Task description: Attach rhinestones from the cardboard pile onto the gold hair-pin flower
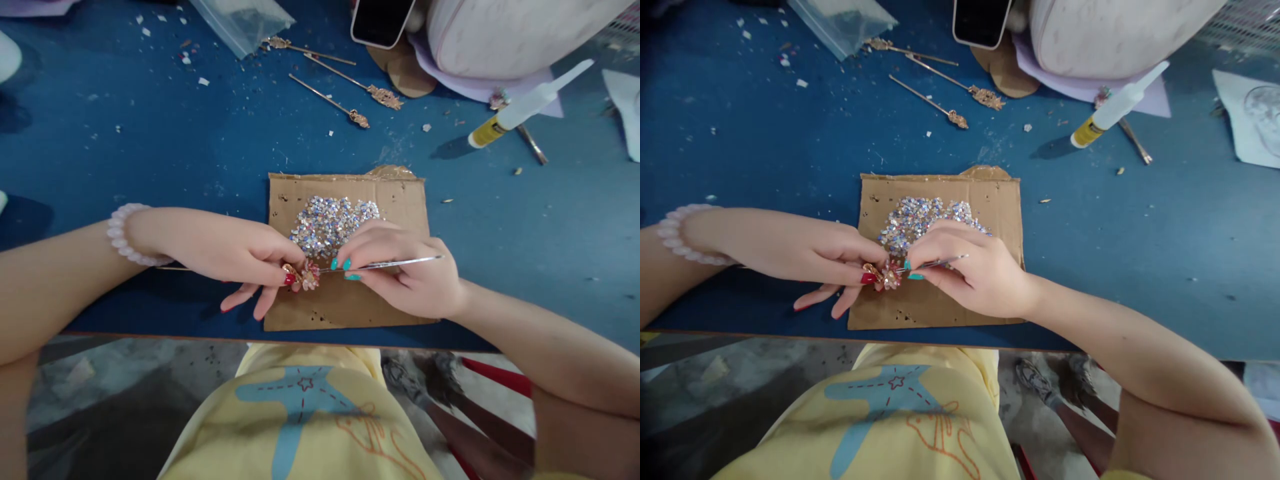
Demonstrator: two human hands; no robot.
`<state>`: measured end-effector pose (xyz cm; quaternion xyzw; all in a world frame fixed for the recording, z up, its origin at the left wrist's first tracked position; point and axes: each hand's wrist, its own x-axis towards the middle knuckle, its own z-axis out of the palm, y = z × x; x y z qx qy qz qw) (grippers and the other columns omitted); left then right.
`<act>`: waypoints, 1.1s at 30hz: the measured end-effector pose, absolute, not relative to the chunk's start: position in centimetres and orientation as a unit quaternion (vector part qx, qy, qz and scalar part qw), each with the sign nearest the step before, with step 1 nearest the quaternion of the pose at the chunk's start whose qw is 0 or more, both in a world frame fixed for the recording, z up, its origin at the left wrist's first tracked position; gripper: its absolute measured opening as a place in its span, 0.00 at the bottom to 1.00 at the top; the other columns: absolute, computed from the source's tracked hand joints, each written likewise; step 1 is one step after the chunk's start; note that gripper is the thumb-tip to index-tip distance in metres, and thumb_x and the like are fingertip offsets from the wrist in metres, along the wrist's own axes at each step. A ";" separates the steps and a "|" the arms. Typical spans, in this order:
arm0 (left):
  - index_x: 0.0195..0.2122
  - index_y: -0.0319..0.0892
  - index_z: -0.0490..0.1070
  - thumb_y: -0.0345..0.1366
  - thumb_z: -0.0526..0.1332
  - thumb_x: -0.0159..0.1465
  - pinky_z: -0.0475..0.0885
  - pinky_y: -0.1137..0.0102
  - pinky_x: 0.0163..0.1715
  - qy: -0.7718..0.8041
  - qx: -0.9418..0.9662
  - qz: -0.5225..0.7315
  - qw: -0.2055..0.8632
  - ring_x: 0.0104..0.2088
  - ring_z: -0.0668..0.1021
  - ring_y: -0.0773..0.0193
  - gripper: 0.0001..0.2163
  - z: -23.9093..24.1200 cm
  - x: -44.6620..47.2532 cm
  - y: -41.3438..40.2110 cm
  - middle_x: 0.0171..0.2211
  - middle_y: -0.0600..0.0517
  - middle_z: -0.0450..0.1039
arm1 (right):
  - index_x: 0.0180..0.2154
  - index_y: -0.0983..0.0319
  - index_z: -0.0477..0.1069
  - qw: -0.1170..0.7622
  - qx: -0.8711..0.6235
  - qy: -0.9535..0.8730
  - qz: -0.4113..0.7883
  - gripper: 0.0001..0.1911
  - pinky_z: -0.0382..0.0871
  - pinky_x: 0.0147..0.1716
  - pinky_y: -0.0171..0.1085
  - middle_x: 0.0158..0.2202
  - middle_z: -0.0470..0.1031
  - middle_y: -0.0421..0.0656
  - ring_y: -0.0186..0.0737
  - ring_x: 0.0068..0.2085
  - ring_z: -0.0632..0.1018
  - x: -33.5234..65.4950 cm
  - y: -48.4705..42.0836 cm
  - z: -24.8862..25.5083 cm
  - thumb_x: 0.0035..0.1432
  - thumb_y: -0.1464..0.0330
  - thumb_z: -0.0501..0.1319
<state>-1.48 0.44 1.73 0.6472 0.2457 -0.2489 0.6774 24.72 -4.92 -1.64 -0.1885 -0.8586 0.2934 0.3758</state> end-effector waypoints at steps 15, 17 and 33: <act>0.41 0.49 0.68 0.35 0.55 0.73 0.69 0.74 0.20 0.244 0.652 -0.244 0.676 0.19 0.76 0.67 0.04 1.9 -1.2 0.4 0.33 0.56 0.85 | 0.42 0.62 0.73 0.381 -0.173 -0.862 0.286 0.07 0.83 0.46 0.41 0.38 0.84 0.45 0.37 0.41 0.85 24.2 -5.0 -2.1 0.70 0.80 0.62; 0.42 0.49 0.69 0.35 0.56 0.73 0.69 0.74 0.20 0.246 0.652 -0.245 0.674 0.18 0.75 0.67 0.04 1.9 -1.1 0.4 0.32 0.56 0.84 | 0.42 0.63 0.73 0.386 -0.169 -0.860 0.289 0.07 0.82 0.47 0.41 0.38 0.84 0.45 0.36 0.41 0.85 24.1 -5.0 -2.1 0.70 0.80 0.62; 0.47 0.52 0.77 0.32 0.55 0.72 0.69 0.74 0.30 0.271 0.759 -0.228 0.546 0.32 0.80 0.65 0.12 3.6 -1.0 -0.3 0.32 0.60 0.82 | 0.42 0.62 0.73 0.377 -0.175 -0.856 0.308 0.08 0.83 0.47 0.42 0.40 0.84 0.45 0.37 0.42 0.85 24.6 -5.6 -1.2 0.70 0.81 0.62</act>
